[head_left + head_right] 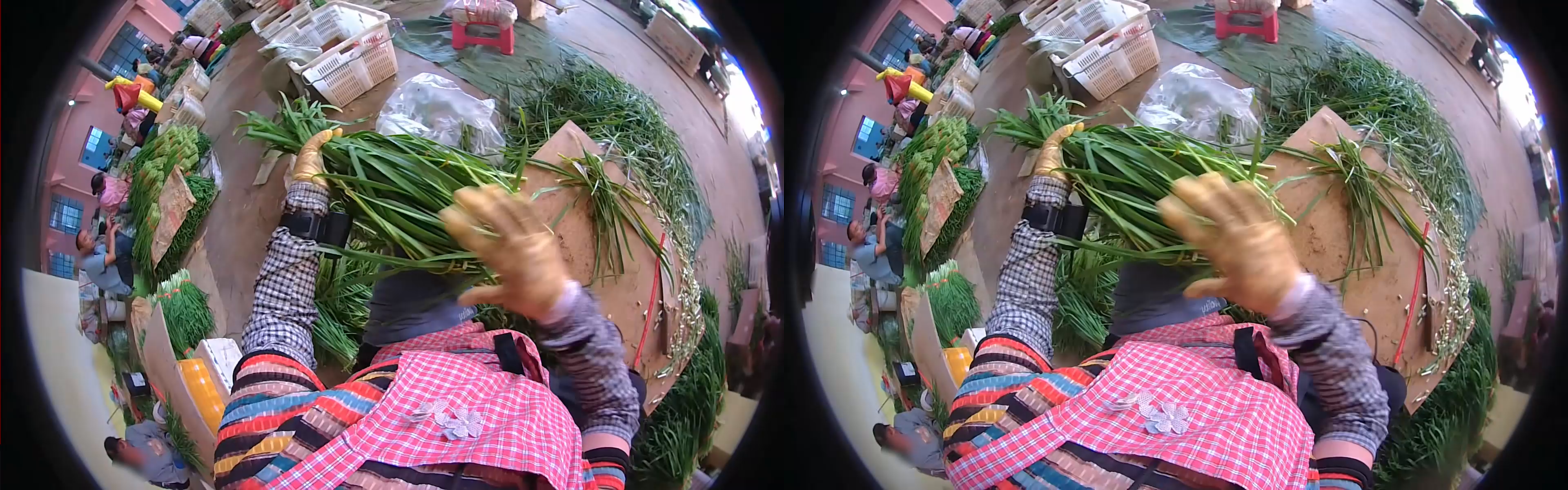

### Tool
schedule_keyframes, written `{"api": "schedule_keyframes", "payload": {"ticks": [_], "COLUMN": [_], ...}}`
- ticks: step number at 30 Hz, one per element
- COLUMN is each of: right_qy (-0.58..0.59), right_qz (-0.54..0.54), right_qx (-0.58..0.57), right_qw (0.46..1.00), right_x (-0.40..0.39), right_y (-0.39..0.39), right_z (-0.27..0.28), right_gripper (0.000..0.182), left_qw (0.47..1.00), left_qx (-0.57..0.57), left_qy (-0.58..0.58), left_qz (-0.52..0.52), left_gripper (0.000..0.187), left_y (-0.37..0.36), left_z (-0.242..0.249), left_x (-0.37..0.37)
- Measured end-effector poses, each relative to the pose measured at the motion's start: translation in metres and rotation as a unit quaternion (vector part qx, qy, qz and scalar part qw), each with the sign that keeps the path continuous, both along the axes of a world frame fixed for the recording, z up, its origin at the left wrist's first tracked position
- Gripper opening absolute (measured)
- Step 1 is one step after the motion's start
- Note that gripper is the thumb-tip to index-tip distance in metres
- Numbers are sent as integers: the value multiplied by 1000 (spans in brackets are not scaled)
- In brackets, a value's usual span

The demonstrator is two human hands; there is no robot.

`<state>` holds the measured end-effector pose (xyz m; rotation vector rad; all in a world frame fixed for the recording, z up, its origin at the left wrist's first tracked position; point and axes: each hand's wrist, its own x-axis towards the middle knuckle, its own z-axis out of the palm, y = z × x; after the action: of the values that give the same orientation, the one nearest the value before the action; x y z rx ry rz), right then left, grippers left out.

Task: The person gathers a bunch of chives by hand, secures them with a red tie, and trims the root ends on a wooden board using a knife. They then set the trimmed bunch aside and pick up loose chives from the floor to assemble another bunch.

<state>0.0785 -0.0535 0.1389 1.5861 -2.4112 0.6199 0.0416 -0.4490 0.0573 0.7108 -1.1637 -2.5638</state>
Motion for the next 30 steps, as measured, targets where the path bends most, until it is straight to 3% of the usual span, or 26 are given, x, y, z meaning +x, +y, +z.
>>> {"api": "schedule_keyframes", "payload": {"ticks": [3, 4, 7, 10, 11, 13, 14, 18, 21, 22, 23, 25, 27, 28, 29, 30], "right_qy": [92, 199, 71, 46, 39, 84, 50, -8, -153, -174, -257, -326, -377, -359, -350, -338], "right_qz": [-40, -98, -96, -102, -97, -93, -116, -166, -227, -234, -241, -237, -274, -284, -312, -330], "right_qx": [79, 92, 162, 177, 209, 248, 274, 296, 333, 354, 432, 495, 428, 362, 298, 109], "right_qw": [992, 971, 980, 978, 972, 961, 953, 940, 903, 889, 830, 770, 775, 812, 832, 875], "right_x": [22, 23, 22, 33, 34, 49, 56, 65, 67, 74, 79, 89, 85, 79, 72, 69], "right_y": [-57, -67, -50, -11, 7, 38, 37, 38, 63, 88, 107, 134, 130, 126, 107, 110], "right_z": [-39, -74, -78, -100, -119, -143, -148, -173, -201, -233, -243, -248, -216, -191, -133, -134], "right_gripper": [83, 67, 51, 36, 23, 15, 11, 14, 14, 16, 24, 39, 52, 63, 73, 81], "left_qw": [1000, 1000, 999, 999, 998, 1000, 1000, 999, 1000, 1000, 1000, 1000, 1000, 999, 998, 999], "left_qx": [-17, -21, -36, -20, -17, -16, 2, -21, -25, -17, -9, 3, -10, -23, -35, -34], "left_qy": [-8, -10, -11, -7, -4, 6, -11, -33, -12, 1, 14, 8, -13, -15, -16, -23], "left_qz": [4, 15, 32, 47, 56, 18, 4, -10, -2, 5, 11, 3, 21, 35, 47, 32], "left_gripper": [20, 20, 20, 20, 20, 20, 20, 24, 24, 22, 21, 20, 20, 20, 20, 22], "left_y": [13, 19, 9, 6, 7, 7, 12, 23, 23, 15, 2, -21, -24, -24, -22, -22], "left_z": [11, 13, 4, -3, -6, -11, -8, 1, 1, -6, -17, -36, -42, -43, -44, -43], "left_x": [1, 2, 1, 7, 7, 3, 5, 1, 3, 1, -2, -2, 6, 8, 10, 12]}}
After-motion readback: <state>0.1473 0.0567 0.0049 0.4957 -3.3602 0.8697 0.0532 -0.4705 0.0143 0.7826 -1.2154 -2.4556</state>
